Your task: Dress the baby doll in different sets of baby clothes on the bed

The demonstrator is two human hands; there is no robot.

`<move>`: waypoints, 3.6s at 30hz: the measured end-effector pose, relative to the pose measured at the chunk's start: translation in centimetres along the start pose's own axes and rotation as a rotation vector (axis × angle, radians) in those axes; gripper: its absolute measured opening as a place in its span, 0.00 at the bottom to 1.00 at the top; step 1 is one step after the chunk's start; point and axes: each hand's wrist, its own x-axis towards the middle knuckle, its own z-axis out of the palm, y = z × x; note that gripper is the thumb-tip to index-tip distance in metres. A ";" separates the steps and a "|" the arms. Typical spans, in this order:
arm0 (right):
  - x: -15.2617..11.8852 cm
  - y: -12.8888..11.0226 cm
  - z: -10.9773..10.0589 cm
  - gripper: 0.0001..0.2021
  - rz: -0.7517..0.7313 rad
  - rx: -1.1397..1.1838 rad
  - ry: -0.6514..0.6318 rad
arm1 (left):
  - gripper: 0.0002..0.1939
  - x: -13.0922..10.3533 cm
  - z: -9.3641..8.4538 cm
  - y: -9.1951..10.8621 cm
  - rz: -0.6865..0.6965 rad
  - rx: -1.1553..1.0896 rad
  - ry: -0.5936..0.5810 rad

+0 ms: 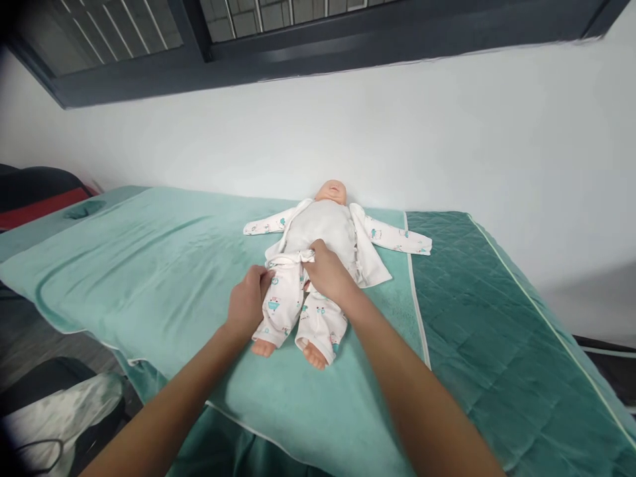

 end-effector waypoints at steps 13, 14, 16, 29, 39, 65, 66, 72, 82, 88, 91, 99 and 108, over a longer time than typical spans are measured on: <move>-1.1 0.2 -4.1 0.16 -0.231 0.273 -0.234 | 0.17 3.5 -1.3 -0.1 -0.019 -0.519 0.164; -1.0 0.4 -4.7 0.16 -0.211 0.300 -0.242 | 0.16 4.7 -1.2 0.1 -0.017 -0.560 0.170; -0.6 1.1 -5.4 0.16 -0.141 0.323 -0.160 | 0.14 7.8 -0.7 0.6 -0.022 -0.608 0.160; 3.9 10.7 -6.1 0.12 0.321 -0.088 0.449 | 0.17 18.4 3.9 -0.8 0.013 -0.413 -0.146; 3.7 10.3 -6.0 0.12 0.401 -0.156 0.436 | 0.17 17.9 3.2 -1.7 -0.138 -0.532 -0.132; 1.8 5.4 -5.3 0.09 -0.250 0.013 0.229 | 0.11 14.9 -0.9 0.1 0.201 -0.432 -0.244; 1.6 4.7 -4.9 0.10 -0.306 0.011 0.182 | 0.13 14.6 -1.2 0.6 0.231 -0.526 -0.369; 1.0 2.4 -4.0 0.15 -0.481 -0.106 -0.046 | 0.12 14.2 -3.4 1.9 0.455 -0.498 -0.933; 0.9 1.7 -3.7 0.16 -0.463 -0.096 -0.197 | 0.11 14.3 -4.1 1.9 0.651 -0.440 -1.047; 0.9 1.8 -3.5 0.17 -0.457 -0.096 -0.203 | 0.08 14.5 -4.0 1.8 0.688 -0.439 -1.098; 0.8 1.9 -3.6 0.18 -0.438 -0.085 -0.233 | 0.10 14.6 -3.5 1.5 0.630 -0.513 -1.043; 0.5 2.2 -4.9 0.18 -0.348 0.140 -0.271 | 0.14 13.9 -2.4 1.2 0.362 -0.592 -0.778; 1.1 6.0 -6.2 0.17 0.023 0.455 -0.119 | 0.16 13.5 -0.4 1.5 0.135 -0.739 -0.420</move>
